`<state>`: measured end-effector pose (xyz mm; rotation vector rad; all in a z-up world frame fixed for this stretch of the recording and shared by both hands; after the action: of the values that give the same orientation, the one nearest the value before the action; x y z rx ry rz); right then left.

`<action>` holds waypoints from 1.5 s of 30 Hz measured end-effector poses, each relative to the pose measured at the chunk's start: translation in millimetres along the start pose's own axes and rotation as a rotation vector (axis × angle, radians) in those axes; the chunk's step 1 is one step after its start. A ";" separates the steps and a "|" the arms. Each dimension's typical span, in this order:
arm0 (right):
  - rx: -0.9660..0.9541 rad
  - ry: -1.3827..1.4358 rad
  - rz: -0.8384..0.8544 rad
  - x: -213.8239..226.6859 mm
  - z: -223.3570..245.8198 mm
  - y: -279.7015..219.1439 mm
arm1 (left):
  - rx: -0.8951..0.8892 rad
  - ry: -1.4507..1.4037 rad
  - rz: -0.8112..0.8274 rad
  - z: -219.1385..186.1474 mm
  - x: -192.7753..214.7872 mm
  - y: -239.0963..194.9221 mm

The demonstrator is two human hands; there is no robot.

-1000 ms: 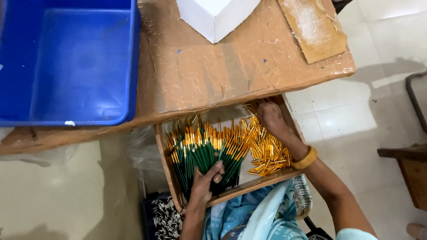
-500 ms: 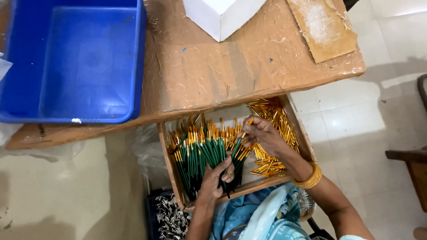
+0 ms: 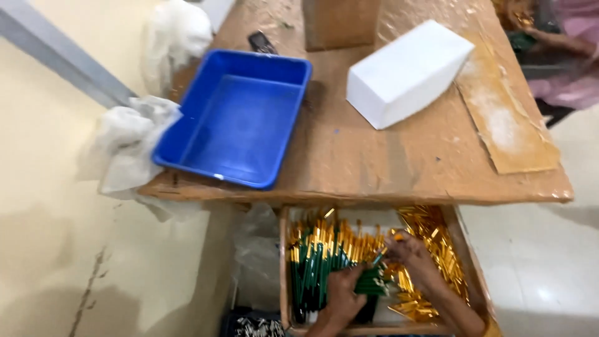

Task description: The worker is sorting, aligning, and bundling groups of paintbrushes into small boxes.

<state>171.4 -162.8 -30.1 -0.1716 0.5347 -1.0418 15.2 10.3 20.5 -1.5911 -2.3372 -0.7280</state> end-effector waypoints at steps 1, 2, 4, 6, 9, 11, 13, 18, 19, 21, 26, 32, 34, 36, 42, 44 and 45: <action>0.010 -0.001 0.021 0.2 -2.7 1.1 | -0.008 0.014 -0.018 2.5 -1.0 -1.7; 0.003 0.016 0.045 -0.9 -7.1 3.1 | 0.030 0.044 0.012 6.5 -2.0 -4.6; -0.002 0.022 0.097 -10.6 -3.4 4.4 | 0.071 0.082 0.012 9.9 -0.6 -4.8; -0.048 -0.056 0.084 -24.3 9.5 -2.8 | 0.080 0.024 0.012 7.2 2.0 -3.1; -0.119 -0.148 0.065 -28.6 6.0 -1.0 | 0.089 0.096 0.062 10.7 -0.6 -8.7; -0.141 -0.147 0.092 -15.8 -15.0 8.0 | 0.082 0.135 0.084 14.5 5.8 -12.5; -0.168 -0.153 0.108 0.1 -22.7 9.9 | 0.080 0.160 0.110 11.1 10.4 -14.4; -0.061 -0.224 0.065 49.3 -20.5 8.9 | 0.232 0.303 0.141 41.1 24.6 -27.1; -0.069 -0.225 0.054 46.6 -8.8 11.9 | 0.236 0.295 0.151 49.5 27.7 -26.5; 0.099 -0.161 0.086 54.6 13.4 -9.3 | 0.382 0.138 0.073 60.2 24.4 -37.7; 0.209 -0.090 -0.130 54.9 54.0 -22.8 | 0.525 -0.199 0.098 95.5 10.6 -74.5; 0.196 -0.198 -0.121 59.9 78.0 1.3 | 0.758 -0.449 0.169 61.5 15.8 -42.5; 0.202 -0.223 -0.089 62.1 75.2 16.2 | 0.798 -0.528 0.154 65.8 11.6 -46.3; 0.202 -0.443 -0.117 74.7 60.5 40.2 | 0.761 -0.566 0.105 66.6 10.1 -46.7; 0.612 -1.368 -0.196 35.3 78.1 69.0 | 0.776 -0.542 0.100 60.5 13.5 -45.3; 0.821 -1.815 -0.144 38.4 59.7 80.1 | 0.812 -0.547 0.091 60.7 16.0 -42.8; 1.029 -2.261 -0.078 38.5 48.0 84.9 | 0.848 -0.555 0.084 60.7 17.0 -42.1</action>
<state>276.1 -158.3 -34.2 -0.3171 -2.0023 -0.5126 -24.4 43.0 -35.2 -1.5408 -2.3540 0.7469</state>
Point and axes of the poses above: each hand's wrist, its own y-axis towards the middle knuckle, its own x-axis out of the back of the hand, z = x × y, the point moved 2 cm from there along y, towards the middle knuckle, and after that the axes turned 5 degrees about y, right-handed, at the moved point
